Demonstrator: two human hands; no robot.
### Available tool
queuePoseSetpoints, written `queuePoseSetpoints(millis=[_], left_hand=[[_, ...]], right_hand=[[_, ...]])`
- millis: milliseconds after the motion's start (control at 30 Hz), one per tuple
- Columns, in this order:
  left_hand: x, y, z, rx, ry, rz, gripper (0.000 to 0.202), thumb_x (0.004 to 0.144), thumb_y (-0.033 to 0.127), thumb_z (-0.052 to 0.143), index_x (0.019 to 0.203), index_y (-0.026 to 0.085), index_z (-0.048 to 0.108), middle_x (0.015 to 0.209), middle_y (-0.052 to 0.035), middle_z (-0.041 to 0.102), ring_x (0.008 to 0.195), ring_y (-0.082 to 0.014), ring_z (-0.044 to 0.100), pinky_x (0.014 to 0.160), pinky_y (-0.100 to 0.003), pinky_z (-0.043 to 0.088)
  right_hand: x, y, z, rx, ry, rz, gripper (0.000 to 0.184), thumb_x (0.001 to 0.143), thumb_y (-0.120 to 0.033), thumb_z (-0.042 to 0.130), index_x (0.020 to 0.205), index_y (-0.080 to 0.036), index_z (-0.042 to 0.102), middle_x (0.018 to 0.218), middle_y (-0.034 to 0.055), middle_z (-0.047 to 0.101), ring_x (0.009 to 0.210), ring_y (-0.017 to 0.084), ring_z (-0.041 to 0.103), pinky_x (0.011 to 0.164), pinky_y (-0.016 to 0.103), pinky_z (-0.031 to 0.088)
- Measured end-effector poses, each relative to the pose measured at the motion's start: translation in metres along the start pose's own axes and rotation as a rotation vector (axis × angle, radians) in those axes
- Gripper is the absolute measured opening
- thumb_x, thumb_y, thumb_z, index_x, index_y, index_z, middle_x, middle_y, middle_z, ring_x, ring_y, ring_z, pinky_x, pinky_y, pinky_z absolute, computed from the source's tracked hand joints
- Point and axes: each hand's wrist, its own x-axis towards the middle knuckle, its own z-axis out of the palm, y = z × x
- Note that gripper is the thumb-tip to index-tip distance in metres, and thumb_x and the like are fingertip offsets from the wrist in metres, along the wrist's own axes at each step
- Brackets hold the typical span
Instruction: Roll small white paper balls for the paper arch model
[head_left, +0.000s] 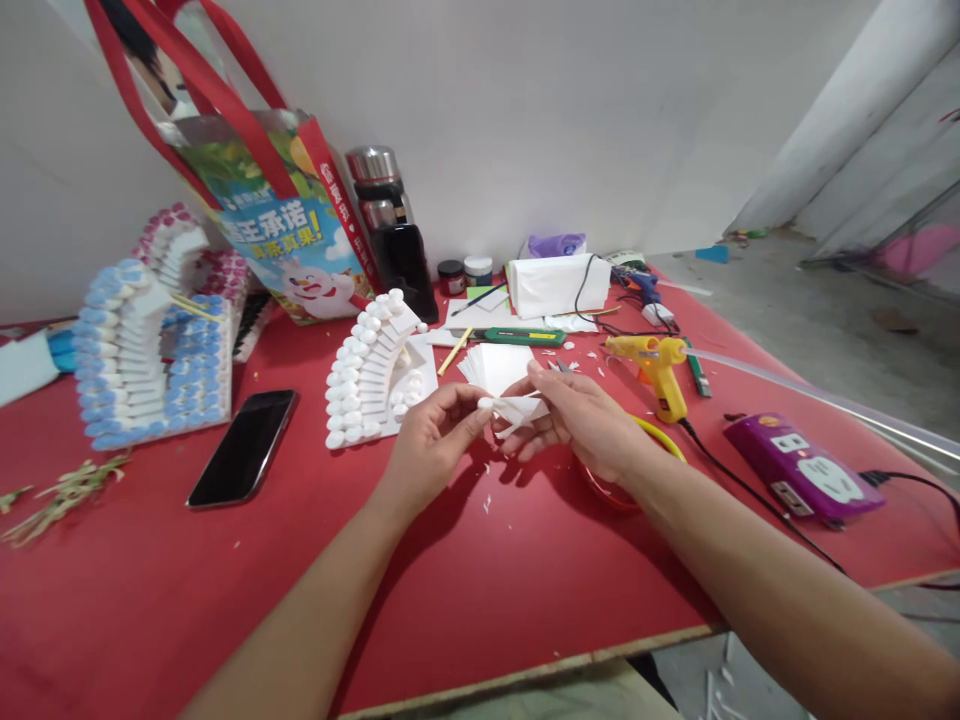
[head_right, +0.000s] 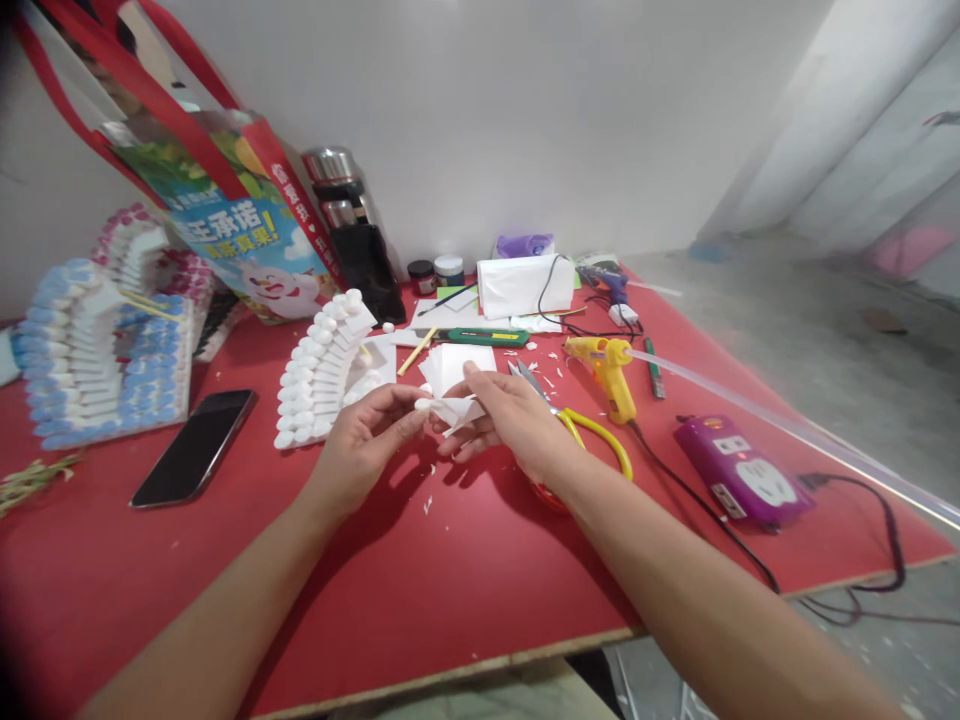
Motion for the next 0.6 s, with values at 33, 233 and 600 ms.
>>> queuePoseSetpoints(millis=[33,233,600], left_hand=[[0.000,0.000,-0.001,0.025,-0.001,0.012,0.024,0.090,0.041,0.074,0.103,0.021,0.070,0.094,-0.0050,0.073,0.086,-0.0193,0.069,0.085,-0.034,0.055],[0.001,0.000,0.001,0.062,-0.002,0.027,0.022,0.090,0.039,0.074,0.098,0.020,0.070,0.089,-0.0039,0.073,0.084,-0.0188,0.069,0.081,-0.032,0.054],[-0.005,-0.001,0.020,-0.124,0.106,-0.067,0.025,0.084,0.038,0.079,0.093,0.017,0.069,0.078,-0.0013,0.067,0.071,-0.0147,0.063,0.070,-0.029,0.056]], right_hand=[[0.001,-0.001,-0.001,0.091,-0.027,0.060,0.040,0.100,-0.056,0.053,0.099,-0.017,0.064,0.089,0.0129,0.078,0.068,0.022,0.075,0.061,0.034,0.061],[0.000,0.002,0.000,-0.079,-0.015,-0.046,0.035,0.092,-0.051,0.069,0.090,-0.016,0.072,0.079,0.0092,0.077,0.065,0.020,0.074,0.060,0.030,0.059],[-0.006,0.018,0.006,-0.896,0.251,-0.721,0.021,0.097,-0.023,0.059,0.082,-0.016,0.072,0.070,0.0021,0.071,0.059,0.011,0.059,0.059,0.026,0.040]])
